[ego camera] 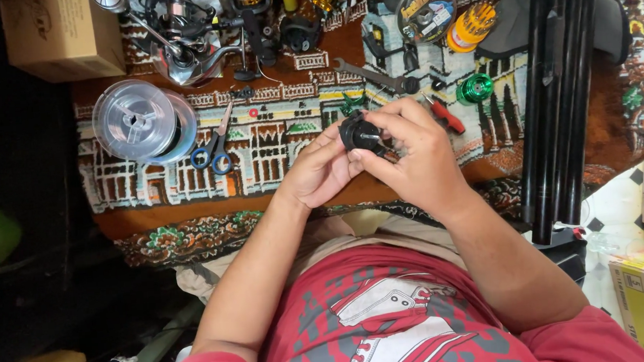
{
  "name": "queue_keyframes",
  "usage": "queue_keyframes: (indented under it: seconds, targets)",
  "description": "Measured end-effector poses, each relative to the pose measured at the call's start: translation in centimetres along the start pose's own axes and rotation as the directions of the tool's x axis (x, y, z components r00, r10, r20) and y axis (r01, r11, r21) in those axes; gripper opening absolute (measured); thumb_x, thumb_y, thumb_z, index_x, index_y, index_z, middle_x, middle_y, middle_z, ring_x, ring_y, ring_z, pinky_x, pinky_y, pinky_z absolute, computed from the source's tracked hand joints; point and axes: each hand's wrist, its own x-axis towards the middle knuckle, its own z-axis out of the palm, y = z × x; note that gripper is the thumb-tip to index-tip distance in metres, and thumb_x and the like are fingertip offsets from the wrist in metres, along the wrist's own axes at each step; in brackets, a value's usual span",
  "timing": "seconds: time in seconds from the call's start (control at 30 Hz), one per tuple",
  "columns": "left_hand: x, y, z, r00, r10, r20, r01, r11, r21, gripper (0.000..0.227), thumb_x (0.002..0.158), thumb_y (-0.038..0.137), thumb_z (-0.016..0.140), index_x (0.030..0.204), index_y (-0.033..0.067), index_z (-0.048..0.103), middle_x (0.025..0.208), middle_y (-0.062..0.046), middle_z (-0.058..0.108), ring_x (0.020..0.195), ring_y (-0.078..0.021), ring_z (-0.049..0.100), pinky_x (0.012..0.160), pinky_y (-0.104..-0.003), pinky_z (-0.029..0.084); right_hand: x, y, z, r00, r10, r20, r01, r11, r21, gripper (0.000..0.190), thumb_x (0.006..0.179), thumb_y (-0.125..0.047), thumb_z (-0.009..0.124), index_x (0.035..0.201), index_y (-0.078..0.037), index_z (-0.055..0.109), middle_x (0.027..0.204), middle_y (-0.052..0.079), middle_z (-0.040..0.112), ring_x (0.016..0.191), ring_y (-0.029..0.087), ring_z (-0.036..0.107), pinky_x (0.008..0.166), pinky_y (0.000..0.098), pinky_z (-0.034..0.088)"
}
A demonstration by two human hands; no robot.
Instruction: Repairing and assembling a fishing reel by manipulating small internal components and using tools.
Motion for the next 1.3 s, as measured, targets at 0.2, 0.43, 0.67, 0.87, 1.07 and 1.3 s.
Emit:
queue_keyframes:
  seconds: [0.2, 0.43, 0.67, 0.87, 1.07, 1.3]
  targets:
    - [0.0, -0.1, -0.7, 1.000, -0.013, -0.015, 0.012, 0.999, -0.044, 0.030, 0.106, 0.013, 0.054, 0.135, 0.0084, 0.059, 0.124, -0.011, 0.070, 0.094, -0.0113, 0.063, 0.092, -0.033, 0.059, 0.1, -0.2, 0.4, 1.000, 0.002, -0.005, -0.002, 1.000, -0.009, 0.039, 0.083, -0.011, 0.088, 0.114, 0.007, 0.073, 0.106, 0.015, 0.069, 0.079, 0.023, 0.068, 0.064, 0.0304, 0.057]
    - [-0.1, -0.1, -0.7, 0.999, -0.019, -0.041, 0.016, 0.997, -0.079, 0.024, 0.105, 0.013, 0.055, 0.128, 0.0086, 0.062, 0.120, -0.010, 0.072, 0.094, -0.0106, 0.066, 0.090, -0.032, 0.060, 0.9, -0.1, 0.6, 1.000, 0.015, 0.009, -0.015, 1.000, -0.014, 0.038, 0.079, -0.010, 0.089, 0.110, 0.006, 0.074, 0.102, 0.013, 0.072, 0.077, 0.025, 0.069, 0.060, 0.0304, 0.058]
    - [0.2, 0.0, -1.3, 0.998, -0.029, -0.052, 0.027, 0.999, -0.042, 0.023, 0.106, 0.013, 0.054, 0.127, 0.0082, 0.062, 0.114, -0.007, 0.071, 0.092, -0.0093, 0.066, 0.088, -0.031, 0.059, 0.7, 0.3, 0.8, 0.999, 0.038, -0.011, -0.038, 0.999, -0.007, 0.038, 0.077, -0.009, 0.090, 0.108, 0.008, 0.074, 0.099, 0.015, 0.071, 0.079, 0.027, 0.069, 0.062, 0.0315, 0.060]
    - [0.1, 0.3, -0.9, 0.996, -0.062, -0.058, 0.060, 0.998, -0.024, 0.024, 0.106, 0.012, 0.054, 0.128, 0.0083, 0.061, 0.113, -0.006, 0.069, 0.090, -0.0080, 0.061, 0.086, -0.029, 0.058, 0.4, 0.2, 0.8, 0.999, 0.031, -0.019, -0.031, 0.999, -0.033, 0.036, 0.078, -0.009, 0.090, 0.106, 0.007, 0.073, 0.099, 0.015, 0.070, 0.085, 0.029, 0.070, 0.066, 0.0324, 0.061]
    - [-0.1, 0.4, -1.0, 0.996, -0.078, -0.053, 0.078, 0.997, -0.006, 0.024, 0.105, 0.012, 0.054, 0.128, 0.0088, 0.061, 0.113, -0.006, 0.070, 0.089, -0.0090, 0.063, 0.083, -0.028, 0.056, 0.3, 0.4, 0.6, 1.000, -0.017, 0.005, 0.017, 0.999, -0.042, 0.037, 0.078, -0.010, 0.089, 0.106, 0.007, 0.072, 0.099, 0.014, 0.070, 0.088, 0.030, 0.070, 0.071, 0.0354, 0.062]
    - [0.1, 0.4, -1.0, 0.994, -0.104, -0.029, 0.105, 0.994, 0.024, 0.025, 0.104, 0.013, 0.055, 0.128, 0.0086, 0.062, 0.116, -0.012, 0.071, 0.090, -0.0140, 0.067, 0.076, -0.027, 0.056, 0.1, 0.6, -0.2, 0.995, -0.079, 0.063, 0.082, 0.995, -0.056, 0.037, 0.078, -0.010, 0.087, 0.108, 0.006, 0.072, 0.103, 0.015, 0.069, 0.093, 0.035, 0.070, 0.077, 0.0425, 0.060]
